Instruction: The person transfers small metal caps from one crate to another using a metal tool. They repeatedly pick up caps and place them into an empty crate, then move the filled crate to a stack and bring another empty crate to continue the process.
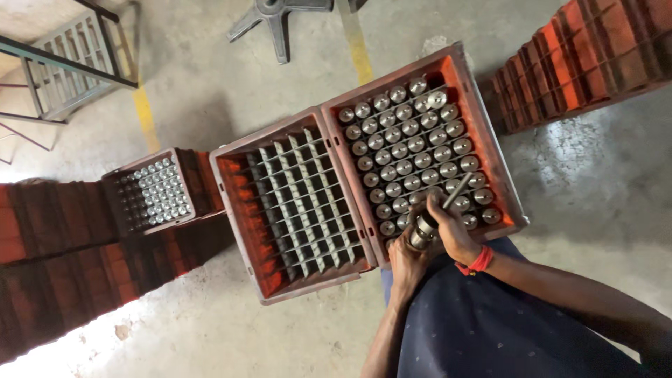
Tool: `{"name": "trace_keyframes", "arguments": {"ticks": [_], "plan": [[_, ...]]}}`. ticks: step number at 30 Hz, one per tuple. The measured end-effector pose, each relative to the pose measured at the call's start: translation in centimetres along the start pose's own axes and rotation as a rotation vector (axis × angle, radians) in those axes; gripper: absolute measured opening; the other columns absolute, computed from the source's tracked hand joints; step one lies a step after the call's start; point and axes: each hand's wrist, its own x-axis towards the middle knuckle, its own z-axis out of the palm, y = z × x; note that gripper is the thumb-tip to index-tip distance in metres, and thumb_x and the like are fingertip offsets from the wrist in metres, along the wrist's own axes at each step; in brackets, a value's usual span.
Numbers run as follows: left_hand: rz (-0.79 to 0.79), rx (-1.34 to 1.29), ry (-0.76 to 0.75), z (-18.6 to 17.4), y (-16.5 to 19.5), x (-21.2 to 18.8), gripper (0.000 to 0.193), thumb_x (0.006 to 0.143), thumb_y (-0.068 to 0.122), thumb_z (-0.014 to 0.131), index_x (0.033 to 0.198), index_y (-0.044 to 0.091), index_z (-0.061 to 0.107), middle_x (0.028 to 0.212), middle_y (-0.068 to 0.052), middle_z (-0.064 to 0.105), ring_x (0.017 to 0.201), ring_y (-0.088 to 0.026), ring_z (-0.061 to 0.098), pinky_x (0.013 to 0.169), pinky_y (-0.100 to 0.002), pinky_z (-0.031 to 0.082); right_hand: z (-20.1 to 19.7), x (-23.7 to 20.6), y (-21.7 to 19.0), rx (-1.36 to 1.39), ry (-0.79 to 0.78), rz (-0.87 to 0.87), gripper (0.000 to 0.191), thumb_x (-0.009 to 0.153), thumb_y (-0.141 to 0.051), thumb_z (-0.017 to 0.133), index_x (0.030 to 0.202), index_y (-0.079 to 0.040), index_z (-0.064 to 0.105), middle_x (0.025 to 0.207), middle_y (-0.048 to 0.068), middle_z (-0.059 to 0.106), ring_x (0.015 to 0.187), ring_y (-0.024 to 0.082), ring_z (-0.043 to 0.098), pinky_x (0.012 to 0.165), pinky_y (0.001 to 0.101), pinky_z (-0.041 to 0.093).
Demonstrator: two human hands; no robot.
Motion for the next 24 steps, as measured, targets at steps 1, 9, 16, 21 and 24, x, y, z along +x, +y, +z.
{"name": "trace_keyframes", "arguments": {"ticks": [1, 9, 16, 21, 24], "plan": [[0.032, 0.04, -0.003, 0.5, 0.2, 0.2, 0.051, 0.071, 0.014, 0.084, 0.119, 0.0, 0.07, 0.093, -0.021, 0.075, 0.084, -0.035, 0.074, 0.072, -0.043, 0.056, -0.2, -0.3, -0.5, -0.041, -0.044, -0.018, 0.028, 0.109, -0.032, 0.05, 0.109, -0.006, 0.063, 0.09, 0.004, 0.068, 0.081, 0.014, 0.067, 0.072, 0.0306, 0.056], [-0.073, 0.088, -0.16, 4.2, -0.2, 1.4, 0.044, 0.076, 0.027, 0.082, 0.108, -0.001, 0.073, 0.09, -0.024, 0.075, 0.086, -0.037, 0.076, 0.073, -0.046, 0.059, -3.6, 0.3, -3.6, -0.078, -0.259, -0.027, 0.031, 0.11, -0.032, 0.046, 0.11, -0.005, 0.061, 0.096, 0.004, 0.066, 0.091, 0.014, 0.068, 0.082, 0.0313, 0.058], [-0.151, 0.827, -0.148, 2.0, -1.4, 15.2, 0.024, 0.074, 0.023, 0.068, 0.08, 0.002, 0.076, 0.083, -0.023, 0.074, 0.078, -0.038, 0.075, 0.071, -0.046, 0.06, -12.1, 4.4, -6.4, 0.125, 0.401, -0.268, 0.038, 0.112, -0.045, 0.058, 0.12, -0.008, 0.067, 0.107, 0.013, 0.069, 0.091, 0.021, 0.065, 0.072, 0.0353, 0.053], [0.2, 0.911, -0.035, 1.2, 1.4, 28.9, 0.036, 0.084, 0.016, 0.069, 0.114, -0.003, 0.064, 0.084, -0.024, 0.072, 0.074, -0.039, 0.074, 0.065, -0.049, 0.059, -18.2, 3.8, -6.0, 0.205, 0.68, -0.067, 0.037, 0.102, -0.051, 0.059, 0.122, -0.02, 0.065, 0.116, -0.005, 0.068, 0.102, 0.01, 0.062, 0.072, 0.0305, 0.051], [0.278, 1.035, -0.018, 3.3, 4.3, 33.5, 0.047, 0.084, 0.01, 0.071, 0.127, -0.003, 0.056, 0.095, -0.025, 0.07, 0.079, -0.037, 0.074, 0.065, -0.046, 0.06, -19.2, 2.8, -4.7, 0.197, 0.698, -0.041, 0.035, 0.104, -0.049, 0.057, 0.121, -0.02, 0.065, 0.114, -0.006, 0.068, 0.098, 0.009, 0.061, 0.068, 0.0305, 0.047]]}}
